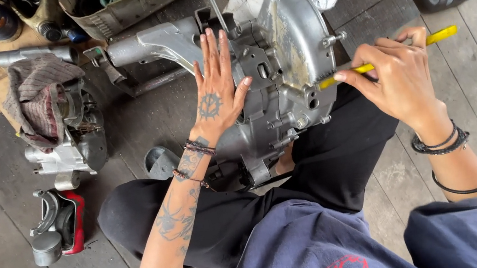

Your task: Cleaning a motorcycle engine casing using a brush and a cloth to remove dirt and grime

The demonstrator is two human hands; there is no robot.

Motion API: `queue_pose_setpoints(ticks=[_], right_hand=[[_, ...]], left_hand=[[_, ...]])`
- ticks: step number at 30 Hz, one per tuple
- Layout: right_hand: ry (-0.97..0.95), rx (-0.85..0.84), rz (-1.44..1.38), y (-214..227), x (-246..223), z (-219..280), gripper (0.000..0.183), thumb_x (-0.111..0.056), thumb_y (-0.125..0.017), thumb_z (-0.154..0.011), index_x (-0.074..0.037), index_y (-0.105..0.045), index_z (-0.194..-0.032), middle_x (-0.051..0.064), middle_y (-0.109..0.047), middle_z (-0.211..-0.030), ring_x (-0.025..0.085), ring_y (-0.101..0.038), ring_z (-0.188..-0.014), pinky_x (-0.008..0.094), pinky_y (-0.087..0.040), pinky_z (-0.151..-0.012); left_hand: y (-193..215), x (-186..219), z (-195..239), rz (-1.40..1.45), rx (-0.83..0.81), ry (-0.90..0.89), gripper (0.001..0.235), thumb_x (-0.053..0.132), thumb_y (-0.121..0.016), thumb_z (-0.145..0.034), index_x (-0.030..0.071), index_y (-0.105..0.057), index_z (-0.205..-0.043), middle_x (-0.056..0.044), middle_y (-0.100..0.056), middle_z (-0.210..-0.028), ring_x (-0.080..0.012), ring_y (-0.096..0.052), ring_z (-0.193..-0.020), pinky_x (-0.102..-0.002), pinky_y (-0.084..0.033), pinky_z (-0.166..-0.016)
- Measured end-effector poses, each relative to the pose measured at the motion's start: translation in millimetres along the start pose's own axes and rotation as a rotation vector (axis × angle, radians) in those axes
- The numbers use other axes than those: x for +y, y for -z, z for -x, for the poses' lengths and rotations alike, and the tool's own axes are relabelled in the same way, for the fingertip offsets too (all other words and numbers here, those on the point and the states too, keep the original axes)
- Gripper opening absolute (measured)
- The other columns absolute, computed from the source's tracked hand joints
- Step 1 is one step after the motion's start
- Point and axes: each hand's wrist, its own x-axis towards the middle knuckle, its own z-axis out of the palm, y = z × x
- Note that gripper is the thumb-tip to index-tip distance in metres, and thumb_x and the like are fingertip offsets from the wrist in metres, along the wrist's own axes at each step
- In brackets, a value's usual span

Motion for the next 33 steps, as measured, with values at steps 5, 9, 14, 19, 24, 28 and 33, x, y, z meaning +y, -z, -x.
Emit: queue_pose_setpoints(ticks=[5, 9, 14, 19, 24, 28, 33], right_hand=[[0.07, 0.169, 0.112, 6.1, -6.8, -25.9, 0.045, -0.05, -0.082, -0.115, -0.017, -0.069, -0.088, -0.006, -0.058, -0.066, 0.015, -0.051, -0.065, 0.038, -0.03, -0.102], [0.134, 0.061, 0.181, 22.3, -10.0, -24.7, 0.051, -0.062, -0.062, -0.113, -0.019, -0.072, -0.087, -0.005, -0.054, -0.061, 0.014, -0.042, -0.058, 0.042, -0.031, -0.105], [0.309, 0.026, 0.718, 46.9, -32.4, -52.8, 0.039, -0.063, -0.07, -0.119, -0.034, -0.069, -0.094, -0.02, -0.068, -0.077, -0.001, -0.062, -0.069, 0.028, -0.034, -0.107], [0.489, -0.299, 0.802, 43.4, -80.5, -100.8, 0.013, -0.033, -0.071, -0.094, -0.023, -0.068, -0.088, -0.004, -0.067, -0.072, 0.011, -0.057, -0.091, 0.033, -0.035, -0.089], [0.602, -0.357, 0.824, 33.6, -89.4, -128.2, 0.011, -0.033, -0.078, -0.074, -0.03, -0.067, -0.072, -0.006, -0.064, -0.054, 0.011, -0.051, -0.057, 0.037, -0.033, -0.097], [0.605, -0.445, 0.762, 27.2, -91.2, -140.7, 0.018, -0.031, -0.068, -0.086, -0.028, -0.071, -0.068, -0.002, -0.072, -0.064, 0.013, -0.047, -0.052, 0.037, -0.029, -0.099], [0.655, -0.56, 0.907, 31.2, -104.7, -143.6, 0.015, -0.031, -0.077, -0.079, -0.032, -0.068, -0.066, -0.005, -0.071, -0.061, 0.009, -0.038, -0.052, 0.035, -0.032, -0.094]], left_hand=[[-3.5, -2.9, 0.4, -0.048, -0.022, -0.012, 0.081, 0.061, -0.033, -0.111, 0.013, -0.002, -0.168, -0.017, 0.0, -0.175, -0.0383, -0.001, -0.164, -0.073, -0.016, -0.126], [-4.4, -2.9, -2.0, -0.058, 0.014, -0.016, 0.081, 0.063, -0.033, -0.111, 0.014, -0.002, -0.169, -0.018, 0.002, -0.175, -0.0404, -0.001, -0.164, -0.074, -0.017, -0.126], [-9.4, -5.9, -1.4, -0.126, 0.004, -0.034, 0.085, 0.067, -0.031, -0.111, 0.014, -0.001, -0.169, -0.019, 0.005, -0.175, -0.0398, 0.0, -0.164, -0.073, -0.019, -0.127], [-6.4, -7.4, -2.4, -0.176, 0.027, -0.059, 0.087, 0.068, -0.036, -0.112, 0.014, -0.001, -0.17, -0.02, 0.006, -0.175, -0.0393, 0.0, -0.164, -0.073, -0.022, -0.126], [-5.0, -5.9, 0.6, -0.21, 0.047, -0.073, 0.087, 0.071, -0.035, -0.111, 0.016, -0.004, -0.17, -0.019, 0.005, -0.175, -0.0381, 0.001, -0.165, -0.075, -0.022, -0.127], [0.6, -8.8, -1.9, -0.222, 0.047, -0.095, 0.084, 0.066, -0.04, -0.111, 0.013, -0.013, -0.169, -0.019, 0.006, -0.174, -0.0378, 0.001, -0.164, -0.074, -0.023, -0.127], [15.9, -3.8, -8.4, -0.271, 0.08, -0.109, 0.073, 0.056, -0.044, -0.113, 0.008, -0.03, -0.166, -0.017, 0.002, -0.172, -0.0366, 0.001, -0.161, -0.072, -0.024, -0.127]])
